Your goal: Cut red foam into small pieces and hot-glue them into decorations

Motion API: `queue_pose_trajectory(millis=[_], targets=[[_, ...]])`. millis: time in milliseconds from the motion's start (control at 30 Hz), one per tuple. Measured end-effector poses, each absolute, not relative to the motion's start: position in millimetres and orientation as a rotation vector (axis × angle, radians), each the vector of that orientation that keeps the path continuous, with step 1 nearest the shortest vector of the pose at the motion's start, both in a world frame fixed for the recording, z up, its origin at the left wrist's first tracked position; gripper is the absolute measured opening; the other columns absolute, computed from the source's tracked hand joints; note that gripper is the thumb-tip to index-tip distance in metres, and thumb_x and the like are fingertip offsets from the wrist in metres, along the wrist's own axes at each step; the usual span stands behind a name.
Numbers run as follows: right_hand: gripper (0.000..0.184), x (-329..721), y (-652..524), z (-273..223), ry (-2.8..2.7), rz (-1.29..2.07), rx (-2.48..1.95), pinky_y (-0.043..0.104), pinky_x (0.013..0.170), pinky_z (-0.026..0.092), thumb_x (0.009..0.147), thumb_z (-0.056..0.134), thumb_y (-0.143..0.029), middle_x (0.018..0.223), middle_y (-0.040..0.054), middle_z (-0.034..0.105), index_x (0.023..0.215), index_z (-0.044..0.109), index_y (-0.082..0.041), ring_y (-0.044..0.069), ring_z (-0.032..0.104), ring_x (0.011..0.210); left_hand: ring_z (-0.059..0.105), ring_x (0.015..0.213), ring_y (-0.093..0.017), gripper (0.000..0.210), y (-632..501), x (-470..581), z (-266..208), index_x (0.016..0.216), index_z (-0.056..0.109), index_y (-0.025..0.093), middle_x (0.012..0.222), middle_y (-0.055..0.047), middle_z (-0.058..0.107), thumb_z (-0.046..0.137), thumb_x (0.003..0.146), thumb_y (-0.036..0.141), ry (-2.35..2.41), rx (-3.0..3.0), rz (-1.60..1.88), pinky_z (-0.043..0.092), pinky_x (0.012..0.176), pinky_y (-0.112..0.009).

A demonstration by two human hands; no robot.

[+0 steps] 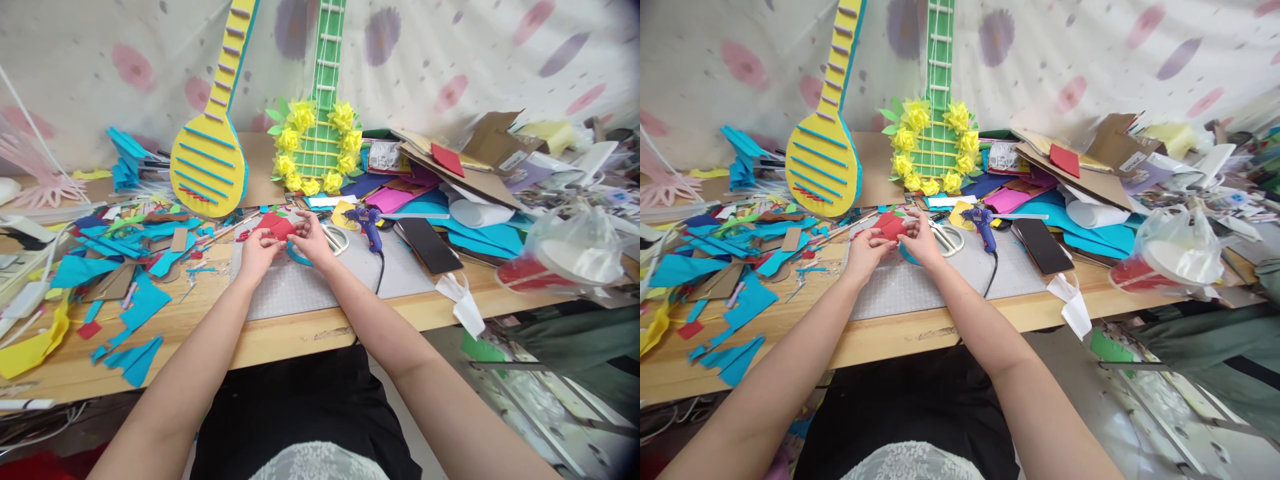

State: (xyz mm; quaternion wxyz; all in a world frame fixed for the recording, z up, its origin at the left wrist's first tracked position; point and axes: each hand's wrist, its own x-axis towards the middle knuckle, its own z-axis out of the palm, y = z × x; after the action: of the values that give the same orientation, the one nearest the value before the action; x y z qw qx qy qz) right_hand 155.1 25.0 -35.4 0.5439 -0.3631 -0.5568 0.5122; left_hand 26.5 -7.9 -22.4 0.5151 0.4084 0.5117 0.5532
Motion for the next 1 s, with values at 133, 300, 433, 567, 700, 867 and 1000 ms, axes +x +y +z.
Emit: queue_pose_trajectory(millis=[133, 300, 433, 567, 700, 867, 1000], targets=[[0.052, 153.5, 22.7, -33.2, -1.317, 1.207, -0.867, 0.027, 0.067, 0.049, 0.061, 0.063, -0.017, 0.079, -0.0044, 0.052, 0.105, 0.038, -0.025, 0.01, 0.055, 0.067, 0.062, 0.058, -0.015, 0.045, -9.3, 27.4, -19.5, 0.089, 0.049, 0.018, 0.062, 0.002, 0.062, 0.075, 0.052, 0.019, 1.213, 0.969, 1.318, 0.05, 0.056, -0.027], [0.055, 152.7, 20.0, -30.4, -1.219, 1.255, -0.891, 0.029, 0.071, 0.05, 0.059, 0.068, -0.02, 0.079, -0.0043, 0.054, 0.105, 0.039, -0.024, 0.011, 0.057, 0.069, 0.062, 0.058, -0.016, 0.047, -12.1, 27.9, -12.5, 0.089, 0.045, 0.018, 0.058, 0.005, 0.059, 0.075, 0.052, 0.014, 1.199, 0.842, 1.309, 0.051, 0.057, -0.029], [0.055, 153.6, 17.1, -28.2, -1.116, 1.367, -0.903, 0.031, 0.074, 0.05, 0.058, 0.073, -0.027, 0.078, -0.0039, 0.059, 0.102, 0.041, -0.024, 0.012, 0.06, 0.072, 0.063, 0.059, -0.014, 0.042, -11.7, 26.8, -11.6, 0.087, 0.045, 0.017, 0.062, 0.003, 0.063, 0.072, 0.056, 0.011, 1.153, 0.776, 1.335, 0.052, 0.058, -0.027], [0.056, 152.6, 15.3, -27.2, -1.058, 1.412, -0.89, 0.03, 0.072, 0.05, 0.055, 0.075, -0.026, 0.073, -0.0042, 0.061, 0.1, 0.042, -0.022, 0.012, 0.061, 0.068, 0.063, 0.059, -0.012, 0.036, -11.4, 27.0, -11.9, 0.083, 0.048, 0.016, 0.063, 0.003, 0.063, 0.073, 0.057, 0.011, 1.118, 0.758, 1.326, 0.052, 0.056, -0.024], [0.055, 149.4, 15.0, -27.0, -1.033, 1.355, -0.916, 0.03, 0.071, 0.05, 0.055, 0.076, -0.029, 0.071, -0.0046, 0.062, 0.097, 0.042, -0.022, 0.012, 0.062, 0.067, 0.063, 0.059, -0.011, 0.035, -12.0, 28.6, -10.5, 0.082, 0.047, 0.016, 0.062, 0.003, 0.063, 0.072, 0.058, 0.009, 1.127, 0.73, 1.326, 0.053, 0.056, -0.023], [0.055, 146.2, 15.8, -28.3, -1.038, 1.271, -0.943, 0.029, 0.066, 0.05, 0.052, 0.077, -0.035, 0.063, -0.0066, 0.061, 0.091, 0.04, -0.023, 0.012, 0.059, 0.06, 0.063, 0.058, -0.012, 0.037, -12.3, 29.5, -9.1, 0.081, 0.045, 0.017, 0.062, 0.003, 0.062, 0.072, 0.058, 0.009, 1.14, 0.715, 1.319, 0.052, 0.056, -0.024], [0.051, 146.7, 15.6, -27.4, -1.041, 1.294, -0.943, 0.028, 0.067, 0.05, 0.056, 0.075, -0.038, 0.064, -0.0066, 0.059, 0.091, 0.04, -0.023, 0.011, 0.06, 0.062, 0.063, 0.059, -0.013, 0.041, -11.9, 28.7, -10.2, 0.081, 0.043, 0.018, 0.061, 0.004, 0.061, 0.074, 0.055, 0.01, 1.142, 0.719, 1.313, 0.052, 0.058, -0.026]])
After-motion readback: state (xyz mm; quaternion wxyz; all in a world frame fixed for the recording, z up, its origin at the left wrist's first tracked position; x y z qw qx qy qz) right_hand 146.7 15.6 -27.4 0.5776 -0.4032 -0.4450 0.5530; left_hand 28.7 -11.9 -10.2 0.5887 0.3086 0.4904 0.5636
